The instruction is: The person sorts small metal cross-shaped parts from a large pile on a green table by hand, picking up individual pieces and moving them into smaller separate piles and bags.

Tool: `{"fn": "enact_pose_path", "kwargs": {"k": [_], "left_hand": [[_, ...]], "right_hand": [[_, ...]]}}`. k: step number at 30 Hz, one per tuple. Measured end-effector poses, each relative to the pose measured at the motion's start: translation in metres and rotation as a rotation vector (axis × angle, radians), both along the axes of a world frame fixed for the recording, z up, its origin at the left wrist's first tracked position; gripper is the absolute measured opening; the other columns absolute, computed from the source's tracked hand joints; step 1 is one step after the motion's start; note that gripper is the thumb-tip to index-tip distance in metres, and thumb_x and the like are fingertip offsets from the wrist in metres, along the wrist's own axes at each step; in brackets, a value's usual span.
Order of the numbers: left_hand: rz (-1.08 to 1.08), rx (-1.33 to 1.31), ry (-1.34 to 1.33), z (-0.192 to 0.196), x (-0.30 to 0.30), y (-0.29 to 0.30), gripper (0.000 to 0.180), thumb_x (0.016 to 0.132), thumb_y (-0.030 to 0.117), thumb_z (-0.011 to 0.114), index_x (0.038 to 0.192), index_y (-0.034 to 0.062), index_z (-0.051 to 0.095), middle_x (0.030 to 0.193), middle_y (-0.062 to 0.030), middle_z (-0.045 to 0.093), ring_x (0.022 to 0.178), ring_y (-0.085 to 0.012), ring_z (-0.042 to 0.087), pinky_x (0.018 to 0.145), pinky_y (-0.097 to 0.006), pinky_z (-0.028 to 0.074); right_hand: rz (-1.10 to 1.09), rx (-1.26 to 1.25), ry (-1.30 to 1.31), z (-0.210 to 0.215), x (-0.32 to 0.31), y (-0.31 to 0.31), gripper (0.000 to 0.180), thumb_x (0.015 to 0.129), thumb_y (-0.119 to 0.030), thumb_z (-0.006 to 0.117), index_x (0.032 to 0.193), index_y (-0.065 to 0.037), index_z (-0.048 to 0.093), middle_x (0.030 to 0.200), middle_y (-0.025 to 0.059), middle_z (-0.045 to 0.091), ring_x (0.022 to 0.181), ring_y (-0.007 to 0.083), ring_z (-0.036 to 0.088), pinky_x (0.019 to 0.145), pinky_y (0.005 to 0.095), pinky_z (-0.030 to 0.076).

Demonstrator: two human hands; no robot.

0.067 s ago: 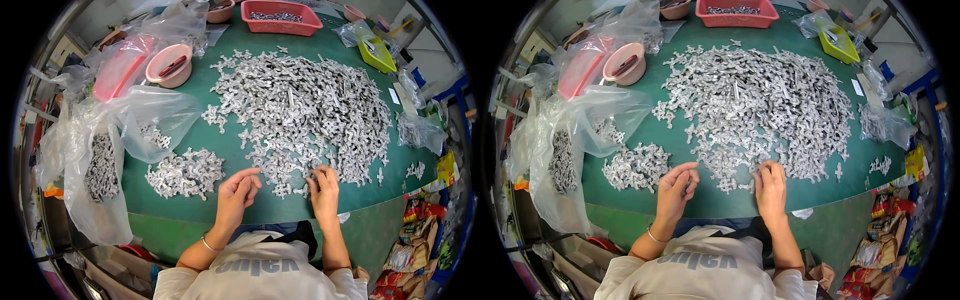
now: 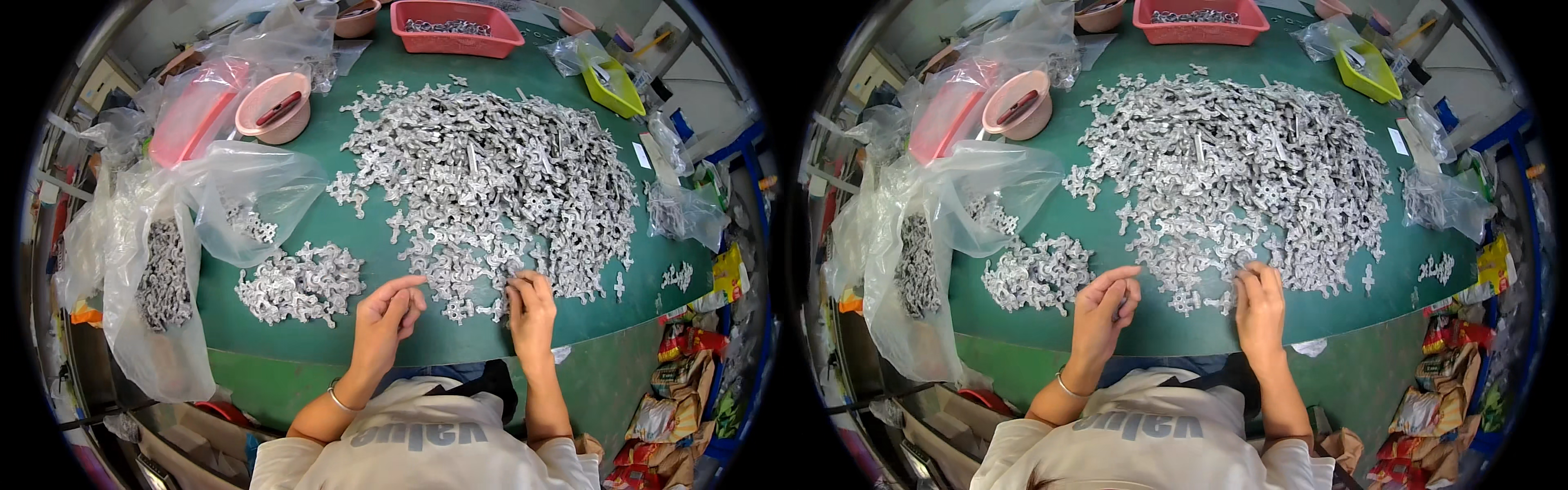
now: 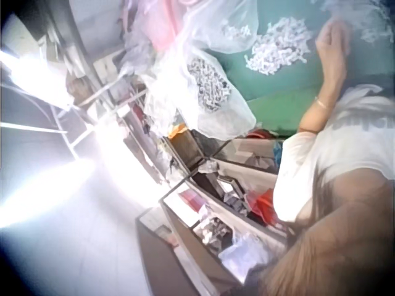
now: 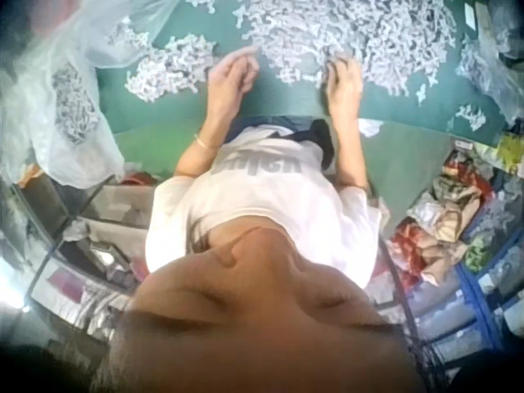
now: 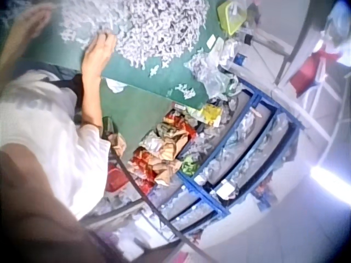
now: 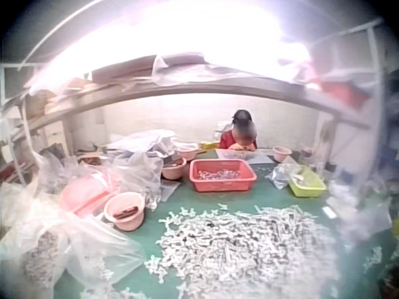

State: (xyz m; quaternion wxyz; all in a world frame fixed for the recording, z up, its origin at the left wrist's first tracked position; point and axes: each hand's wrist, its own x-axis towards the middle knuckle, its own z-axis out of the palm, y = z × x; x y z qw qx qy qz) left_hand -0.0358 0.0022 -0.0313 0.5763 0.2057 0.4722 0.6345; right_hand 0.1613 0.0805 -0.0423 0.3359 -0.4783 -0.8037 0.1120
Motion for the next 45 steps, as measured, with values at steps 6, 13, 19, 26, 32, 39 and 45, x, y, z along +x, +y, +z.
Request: {"fn": "enact_pose_path", "kwargs": {"k": [6, 13, 19, 26, 32, 39, 45], "left_hand": [[-0.106, -0.083, 0.027, 0.004, 0.006, 0.000, 0.023, 0.086, 0.006, 0.049, 0.107, -0.0008, 0.054, 0.071, -0.0020, 0.051, 0.053, -0.0024, 0.036, 0.041, -0.016, 0.025], [-0.198, 0.084, 0.311, 0.026, 0.025, 0.001, 0.036, 0.073, -0.006, 0.063, 0.108, -0.0010, 0.056, 0.079, -0.0019, 0.054, 0.064, -0.0050, 0.045, 0.059, -0.017, 0.038], [-0.153, 0.187, 0.436, 0.028, 0.024, -0.001, 0.021, 0.072, -0.004, 0.065, 0.094, -0.0028, 0.062, 0.084, -0.0053, 0.059, 0.069, -0.0062, 0.048, 0.063, -0.018, 0.039], [-0.161, 0.163, 0.390, 0.031, 0.024, -0.003, 0.018, 0.073, -0.001, 0.065, 0.091, -0.0008, 0.064, 0.090, -0.0072, 0.062, 0.069, -0.0069, 0.051, 0.062, -0.020, 0.042], [-0.193, 0.185, 0.321, 0.031, 0.024, -0.003, 0.017, 0.073, 0.000, 0.065, 0.090, -0.0009, 0.064, 0.090, -0.0071, 0.062, 0.070, -0.0070, 0.052, 0.064, -0.019, 0.042], [-0.206, 0.175, 0.324, 0.036, 0.020, -0.004, 0.015, 0.074, 0.000, 0.064, 0.089, 0.0003, 0.064, 0.089, -0.0060, 0.062, 0.071, -0.0067, 0.052, 0.064, -0.019, 0.042], [0.300, -0.027, 0.859, 0.020, -0.035, -0.012, 0.013, 0.073, -0.002, 0.062, 0.086, 0.0013, 0.064, 0.082, -0.0043, 0.062, 0.066, -0.0069, 0.051, 0.058, -0.018, 0.041]], "right_hand": [[-0.139, -0.128, 0.482, 0.004, 0.008, 0.000, 0.008, 0.076, 0.008, 0.057, 0.082, 0.003, 0.060, 0.083, 0.0089, 0.061, 0.071, 0.0161, 0.058, 0.062, 0.0238, 0.046], [0.113, -0.736, 1.094, 0.025, -0.014, -0.028, 0.015, 0.077, 0.009, 0.056, 0.092, 0.006, 0.055, 0.086, 0.0128, 0.061, 0.075, 0.0159, 0.060, 0.065, 0.0256, 0.050], [0.169, -0.586, 1.018, 0.041, -0.018, -0.041, 0.013, 0.074, 0.014, 0.058, 0.086, 0.009, 0.057, 0.086, 0.0148, 0.059, 0.078, 0.0174, 0.059, 0.068, 0.0265, 0.049], [0.210, -0.497, 0.958, 0.045, -0.013, -0.043, 0.018, 0.069, 0.015, 0.061, 0.085, 0.008, 0.058, 0.086, 0.0160, 0.058, 0.080, 0.0199, 0.059, 0.070, 0.0276, 0.049], [0.268, -0.443, 0.918, 0.055, -0.010, -0.045, 0.022, 0.066, 0.015, 0.064, 0.086, 0.008, 0.058, 0.088, 0.0175, 0.059, 0.081, 0.0217, 0.059, 0.071, 0.0291, 0.048], [0.264, -0.462, 0.875, 0.058, -0.009, -0.046, 0.020, 0.066, 0.012, 0.065, 0.085, 0.007, 0.059, 0.089, 0.0169, 0.059, 0.083, 0.0218, 0.058, 0.074, 0.0305, 0.047], [0.007, -0.339, 0.443, 0.038, 0.024, -0.011, 0.020, 0.069, 0.003, 0.063, 0.089, 0.004, 0.060, 0.089, 0.0123, 0.061, 0.079, 0.0210, 0.054, 0.072, 0.0290, 0.043]]}}
